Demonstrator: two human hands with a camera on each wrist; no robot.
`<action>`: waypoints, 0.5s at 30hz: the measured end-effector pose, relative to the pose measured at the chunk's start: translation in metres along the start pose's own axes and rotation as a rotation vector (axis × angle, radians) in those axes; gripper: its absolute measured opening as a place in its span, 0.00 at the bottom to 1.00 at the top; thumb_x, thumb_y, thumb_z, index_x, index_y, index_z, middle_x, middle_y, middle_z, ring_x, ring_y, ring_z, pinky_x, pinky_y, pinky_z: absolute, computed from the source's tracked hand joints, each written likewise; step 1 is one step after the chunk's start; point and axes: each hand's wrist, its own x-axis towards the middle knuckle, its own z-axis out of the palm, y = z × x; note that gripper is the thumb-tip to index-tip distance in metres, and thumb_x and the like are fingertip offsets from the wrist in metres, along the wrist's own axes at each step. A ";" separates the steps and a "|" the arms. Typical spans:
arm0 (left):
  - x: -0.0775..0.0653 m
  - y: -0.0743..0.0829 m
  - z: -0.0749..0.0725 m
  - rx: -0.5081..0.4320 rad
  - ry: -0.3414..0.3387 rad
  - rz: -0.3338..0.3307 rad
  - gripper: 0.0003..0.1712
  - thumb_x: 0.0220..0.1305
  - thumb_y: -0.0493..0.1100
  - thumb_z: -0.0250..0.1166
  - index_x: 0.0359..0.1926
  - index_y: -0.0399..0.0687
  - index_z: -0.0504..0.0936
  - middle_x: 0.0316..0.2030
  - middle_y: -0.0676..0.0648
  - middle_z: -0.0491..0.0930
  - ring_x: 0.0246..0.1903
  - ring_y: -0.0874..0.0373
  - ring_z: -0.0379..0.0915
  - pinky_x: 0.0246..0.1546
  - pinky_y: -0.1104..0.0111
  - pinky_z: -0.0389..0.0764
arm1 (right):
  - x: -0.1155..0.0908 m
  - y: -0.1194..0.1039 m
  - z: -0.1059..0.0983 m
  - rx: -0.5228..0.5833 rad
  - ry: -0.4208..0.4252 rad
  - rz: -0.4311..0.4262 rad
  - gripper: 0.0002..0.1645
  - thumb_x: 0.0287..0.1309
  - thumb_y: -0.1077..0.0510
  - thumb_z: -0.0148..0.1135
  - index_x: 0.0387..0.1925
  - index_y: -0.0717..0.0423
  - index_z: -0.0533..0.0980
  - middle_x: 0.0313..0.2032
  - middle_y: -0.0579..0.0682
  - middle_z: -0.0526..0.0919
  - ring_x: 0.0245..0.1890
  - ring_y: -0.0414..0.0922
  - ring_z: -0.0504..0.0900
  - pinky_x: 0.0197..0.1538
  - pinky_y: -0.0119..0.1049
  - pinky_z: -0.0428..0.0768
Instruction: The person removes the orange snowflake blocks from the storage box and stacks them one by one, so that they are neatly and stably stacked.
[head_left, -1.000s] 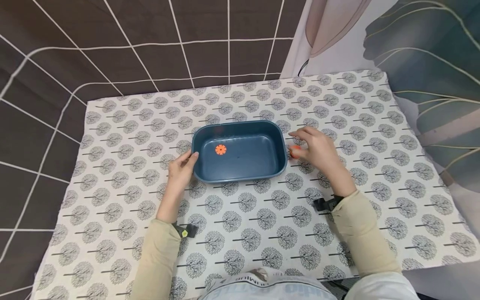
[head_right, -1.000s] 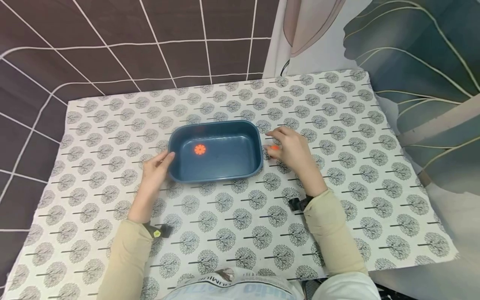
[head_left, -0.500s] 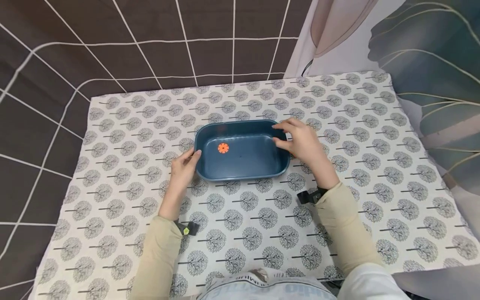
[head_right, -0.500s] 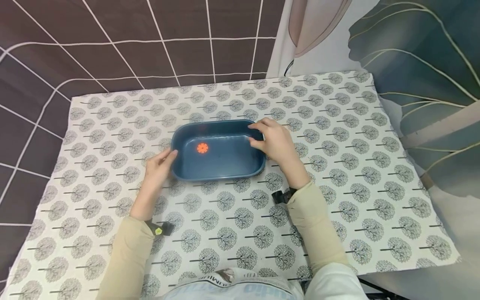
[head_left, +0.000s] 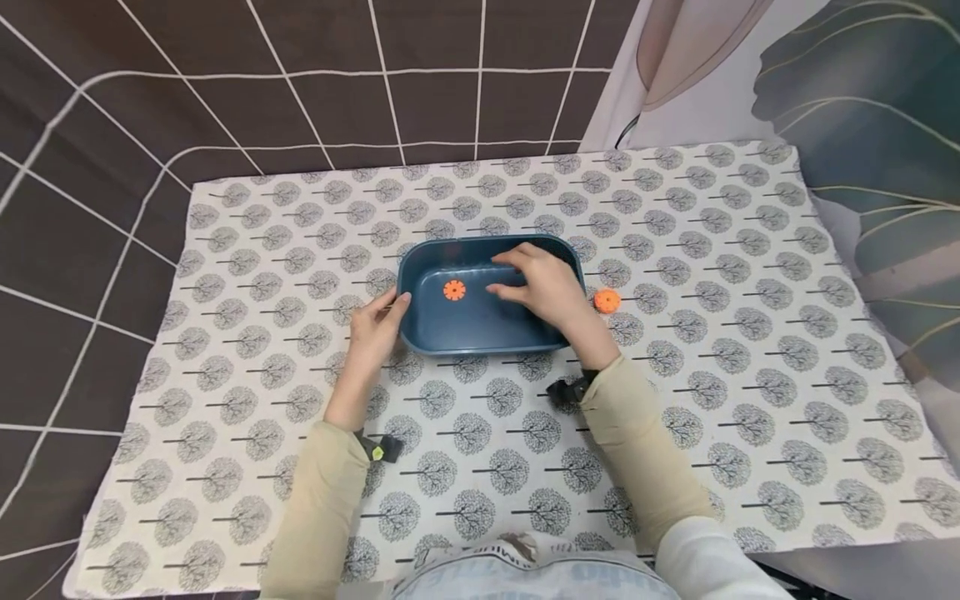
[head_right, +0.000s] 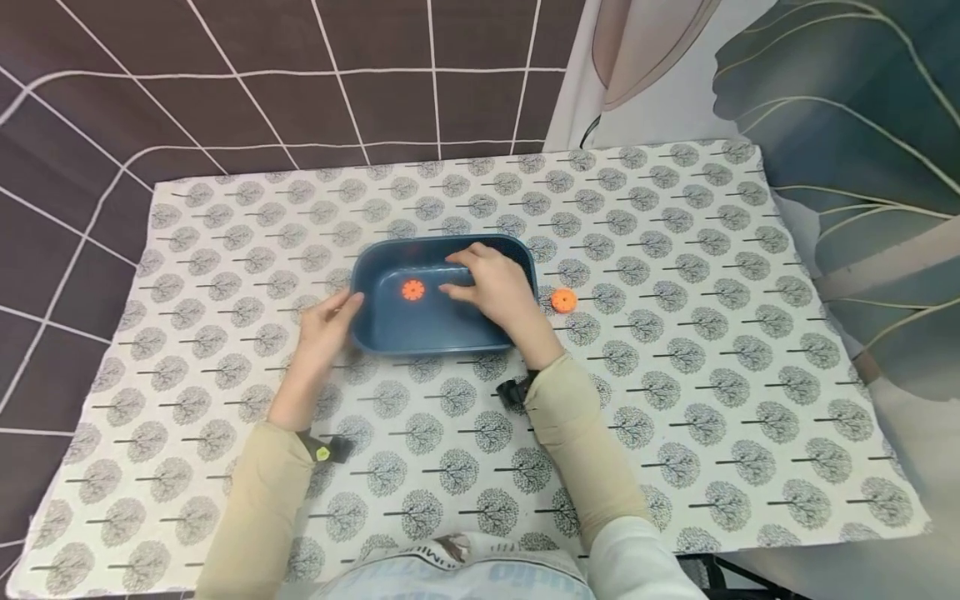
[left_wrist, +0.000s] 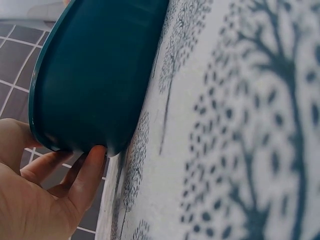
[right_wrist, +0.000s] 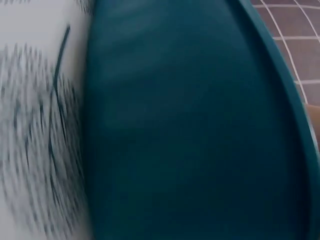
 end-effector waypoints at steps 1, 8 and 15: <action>0.000 0.000 0.000 0.003 0.000 0.002 0.27 0.64 0.55 0.58 0.64 0.58 0.69 0.58 0.45 0.73 0.50 0.53 0.74 0.45 0.68 0.82 | 0.002 -0.003 0.003 -0.004 -0.015 -0.001 0.28 0.52 0.43 0.66 0.53 0.52 0.77 0.45 0.51 0.79 0.38 0.46 0.77 0.37 0.42 0.79; 0.001 0.001 0.001 -0.018 -0.007 -0.024 0.28 0.64 0.55 0.58 0.64 0.58 0.69 0.62 0.49 0.69 0.52 0.55 0.72 0.48 0.66 0.81 | 0.016 -0.022 0.017 -0.011 -0.079 -0.024 0.31 0.49 0.45 0.68 0.55 0.51 0.75 0.47 0.51 0.78 0.39 0.47 0.78 0.38 0.41 0.80; 0.001 0.000 0.001 -0.018 0.000 -0.017 0.28 0.64 0.54 0.58 0.64 0.57 0.69 0.62 0.48 0.69 0.52 0.55 0.73 0.47 0.67 0.81 | 0.026 -0.036 0.029 -0.011 -0.148 -0.019 0.33 0.48 0.46 0.70 0.56 0.51 0.74 0.49 0.51 0.77 0.42 0.48 0.79 0.42 0.43 0.81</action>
